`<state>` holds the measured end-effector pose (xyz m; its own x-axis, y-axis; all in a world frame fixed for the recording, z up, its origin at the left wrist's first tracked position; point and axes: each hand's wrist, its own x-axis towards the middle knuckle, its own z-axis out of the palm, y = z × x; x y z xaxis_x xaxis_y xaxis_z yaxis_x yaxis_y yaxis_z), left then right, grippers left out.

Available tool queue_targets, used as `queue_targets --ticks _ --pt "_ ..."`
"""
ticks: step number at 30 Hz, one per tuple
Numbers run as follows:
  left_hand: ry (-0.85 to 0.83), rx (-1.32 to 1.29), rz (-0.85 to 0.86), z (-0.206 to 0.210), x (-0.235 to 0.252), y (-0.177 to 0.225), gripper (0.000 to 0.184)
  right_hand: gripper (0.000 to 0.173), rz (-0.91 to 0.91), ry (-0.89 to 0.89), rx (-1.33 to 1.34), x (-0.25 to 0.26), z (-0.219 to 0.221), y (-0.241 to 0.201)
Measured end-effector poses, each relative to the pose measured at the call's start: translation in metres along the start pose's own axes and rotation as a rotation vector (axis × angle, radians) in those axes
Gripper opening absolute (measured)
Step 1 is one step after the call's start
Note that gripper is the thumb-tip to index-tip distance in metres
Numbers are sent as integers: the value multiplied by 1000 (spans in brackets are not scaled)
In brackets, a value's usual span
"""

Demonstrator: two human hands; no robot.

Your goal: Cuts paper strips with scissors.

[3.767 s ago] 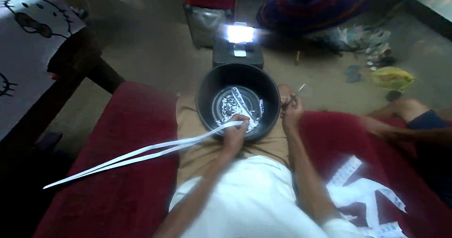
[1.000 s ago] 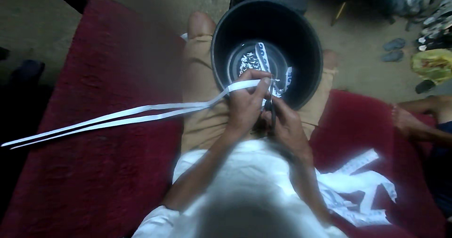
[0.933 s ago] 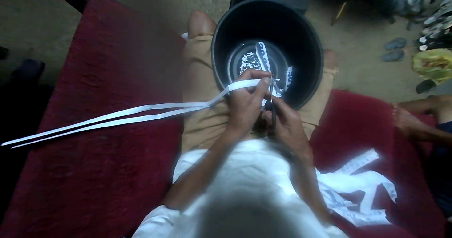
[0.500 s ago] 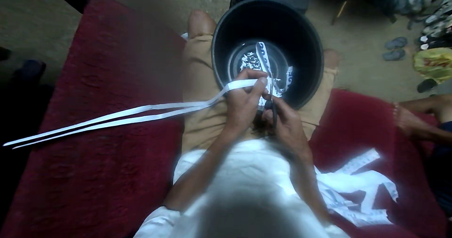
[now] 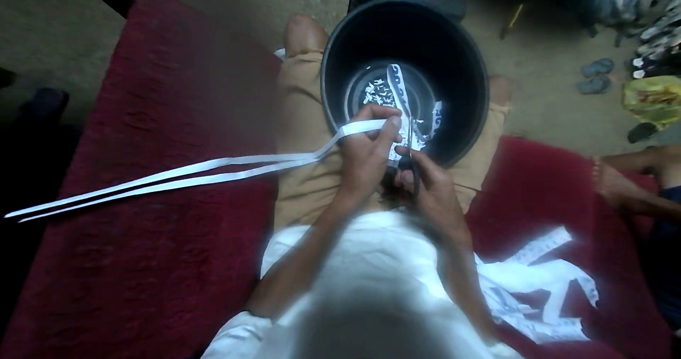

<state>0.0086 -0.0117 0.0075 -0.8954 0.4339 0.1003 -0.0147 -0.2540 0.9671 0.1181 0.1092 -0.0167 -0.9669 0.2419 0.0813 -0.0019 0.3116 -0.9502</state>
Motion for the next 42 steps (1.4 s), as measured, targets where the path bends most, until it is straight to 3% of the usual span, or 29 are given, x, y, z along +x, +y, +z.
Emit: queue_targets --ticks 14,42 --pt "-29 -58 -17 1 -3 0 18 39 -71 -25 -130 4 0 0" --pt "-38 -32 -2 3 -4 -2 16 40 -91 -7 -137 5 0 1"
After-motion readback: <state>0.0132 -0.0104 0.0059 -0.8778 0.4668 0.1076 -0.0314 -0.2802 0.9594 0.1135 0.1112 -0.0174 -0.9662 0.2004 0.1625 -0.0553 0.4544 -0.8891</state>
